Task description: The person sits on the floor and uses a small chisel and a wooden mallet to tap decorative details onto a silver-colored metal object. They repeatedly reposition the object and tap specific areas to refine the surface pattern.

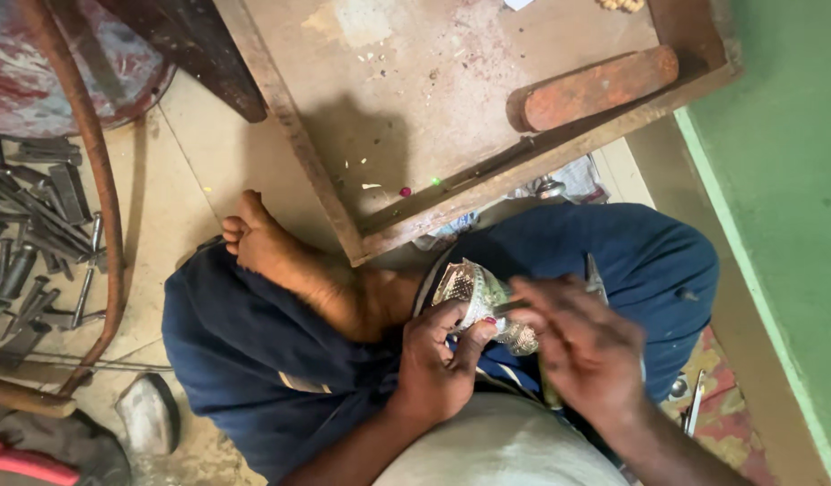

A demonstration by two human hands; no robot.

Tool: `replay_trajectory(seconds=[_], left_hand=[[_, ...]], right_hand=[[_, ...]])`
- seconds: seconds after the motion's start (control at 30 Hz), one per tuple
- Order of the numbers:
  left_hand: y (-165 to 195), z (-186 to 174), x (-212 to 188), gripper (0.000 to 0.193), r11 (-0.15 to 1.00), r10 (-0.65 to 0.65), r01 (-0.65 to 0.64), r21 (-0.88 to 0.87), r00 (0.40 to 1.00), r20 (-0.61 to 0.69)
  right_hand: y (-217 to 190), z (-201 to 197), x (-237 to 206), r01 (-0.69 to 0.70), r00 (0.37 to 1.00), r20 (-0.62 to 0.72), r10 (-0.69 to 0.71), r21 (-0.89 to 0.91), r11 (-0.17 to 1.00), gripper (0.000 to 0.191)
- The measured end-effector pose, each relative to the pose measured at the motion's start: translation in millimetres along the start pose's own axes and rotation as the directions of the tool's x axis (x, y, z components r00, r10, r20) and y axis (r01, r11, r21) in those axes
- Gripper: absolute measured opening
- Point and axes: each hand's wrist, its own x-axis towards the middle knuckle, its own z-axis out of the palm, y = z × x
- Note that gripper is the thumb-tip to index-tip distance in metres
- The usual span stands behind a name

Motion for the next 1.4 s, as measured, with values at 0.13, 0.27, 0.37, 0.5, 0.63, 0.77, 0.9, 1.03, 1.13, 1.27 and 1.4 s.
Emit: replay_trajectory(seconds=[0.13,0.27,0.37,0.5,0.63,0.77,0.9,1.03,1.13,1.27,1.4], left_hand=[[1,-1,1,0.008,0.995,-0.02,0.016,0.097,0.999,0.038],[4,0,2,0.008,1.0,-0.027,0.027,0.012,0.999,0.032],[6,0,2,0.009,0.999,-0.022,0.021,0.046,0.999,0.03],[7,-2,3,0.01,0.997,-0.025,0.022,0.079,0.999,0.042],[8,-2,3,0.011,0.992,-0.024,0.02,0.127,0.999,0.034],[7,-1,2,0.011,0.997,-0.027,0.025,0.069,0.999,0.031],[6,0,3,0.01,0.999,-0.029,0.027,0.029,0.998,0.051],[4,0,3,0.01,0.998,-0.028,0.026,0.052,0.999,0.041],[4,0,2,0.011,0.995,-0.076,0.073,0.07,0.996,0.047],[5,-1,3,0.011,0.999,-0.02,0.018,0.043,0.999,0.043],[6,-1,2,0.012,0.997,-0.031,0.028,0.077,0.999,0.042]], right_hand=[[0,-1,-3,-0.069,0.996,-0.05,0.069,-0.01,0.998,0.031],[0,-1,-6,-0.117,0.989,-0.087,0.116,-0.011,0.993,0.027],[1,1,-8,-0.083,0.993,-0.087,0.083,0.005,0.997,0.025],[1,2,-12,-0.218,0.956,-0.171,0.239,0.136,0.966,0.024],[-1,4,-17,-0.189,0.967,-0.153,0.202,0.094,0.977,0.022],[-3,5,-20,-0.197,0.964,-0.16,0.21,0.093,0.976,0.023],[-1,6,-22,-0.251,0.923,-0.271,0.272,0.11,0.962,0.021],[-1,7,-22,-0.204,0.954,-0.203,0.221,0.102,0.974,0.021],[-3,7,-22,-0.238,0.935,-0.236,0.265,0.137,0.961,0.02],[-3,9,-22,-0.243,0.944,-0.198,0.264,0.122,0.962,0.017],[-3,11,-24,-0.232,0.936,-0.219,0.274,0.202,0.952,0.017]])
